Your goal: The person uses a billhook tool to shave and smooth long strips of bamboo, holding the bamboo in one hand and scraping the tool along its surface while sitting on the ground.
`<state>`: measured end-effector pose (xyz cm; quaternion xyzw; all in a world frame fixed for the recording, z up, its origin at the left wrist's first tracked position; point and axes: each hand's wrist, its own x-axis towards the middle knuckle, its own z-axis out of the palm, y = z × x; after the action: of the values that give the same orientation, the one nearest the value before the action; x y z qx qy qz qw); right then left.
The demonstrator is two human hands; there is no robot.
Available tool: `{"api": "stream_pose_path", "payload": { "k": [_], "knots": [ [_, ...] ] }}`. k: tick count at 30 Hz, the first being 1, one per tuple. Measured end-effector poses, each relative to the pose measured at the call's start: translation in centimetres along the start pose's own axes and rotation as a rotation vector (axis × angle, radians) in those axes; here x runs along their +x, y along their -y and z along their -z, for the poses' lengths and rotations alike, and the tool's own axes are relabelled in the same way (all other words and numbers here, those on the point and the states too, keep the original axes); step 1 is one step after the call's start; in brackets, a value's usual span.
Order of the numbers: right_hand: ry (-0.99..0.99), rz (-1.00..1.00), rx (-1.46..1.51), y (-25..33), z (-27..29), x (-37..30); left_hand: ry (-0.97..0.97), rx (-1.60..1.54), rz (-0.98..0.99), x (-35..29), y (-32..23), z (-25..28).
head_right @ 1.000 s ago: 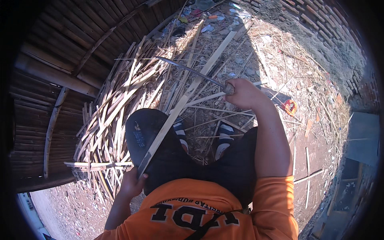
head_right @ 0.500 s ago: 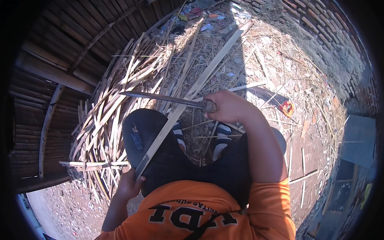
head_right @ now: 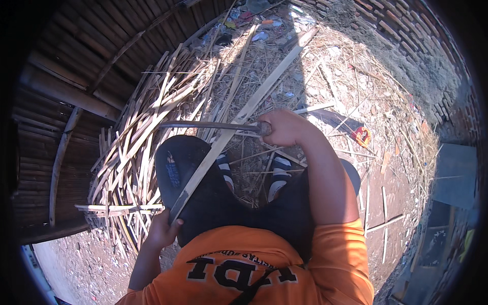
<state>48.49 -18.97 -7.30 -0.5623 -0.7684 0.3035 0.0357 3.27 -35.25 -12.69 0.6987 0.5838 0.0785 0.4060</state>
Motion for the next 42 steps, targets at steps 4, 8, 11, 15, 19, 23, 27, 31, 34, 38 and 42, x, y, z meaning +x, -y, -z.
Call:
{"api": "stream_pose_path", "payload": {
  "k": [4,8,11,15,19,23,27,31,34,38,42],
  "knots": [
    [0.009,-0.278,0.097,-5.1,-0.4,0.5,-0.01,0.097,0.005,0.6,-2.5,0.9],
    [-0.215,-0.083,0.175,-1.0,-0.9,-0.2,-0.053,0.08,-0.045,-0.1,-1.5,0.6],
    [-0.089,0.032,-0.001,1.6,-0.8,-1.3,-0.1,0.067,-0.081,-0.6,-0.9,-0.2],
    [-0.039,-0.338,0.329,-5.6,-0.2,-1.5,-0.076,0.127,0.009,0.2,-2.2,-0.3],
    [-0.248,-0.387,0.288,-8.6,-0.9,-1.0,-0.027,0.188,0.035,0.1,-3.9,1.4],
    [-0.278,-0.041,0.023,-4.0,-3.3,-0.3,-0.086,0.24,-0.007,-0.5,-2.8,0.4],
    [-0.071,0.064,-0.055,0.3,-0.8,-2.1,-0.114,0.219,-0.018,-0.5,-3.2,0.4],
    [-0.163,-0.433,0.413,-6.8,0.8,-2.4,-0.075,0.195,-0.047,0.6,-3.2,0.1],
    [-0.295,-0.362,0.268,-8.7,-0.2,-1.5,-0.062,0.196,-0.074,0.4,-3.9,1.2],
    [-0.277,-0.065,0.042,-2.3,-1.4,-0.7,-0.03,0.179,-0.048,0.0,-1.9,1.2],
    [-0.134,-0.079,-0.068,1.3,2.4,-3.9,0.023,0.101,-0.004,0.7,-1.5,1.1]
  ]
}}
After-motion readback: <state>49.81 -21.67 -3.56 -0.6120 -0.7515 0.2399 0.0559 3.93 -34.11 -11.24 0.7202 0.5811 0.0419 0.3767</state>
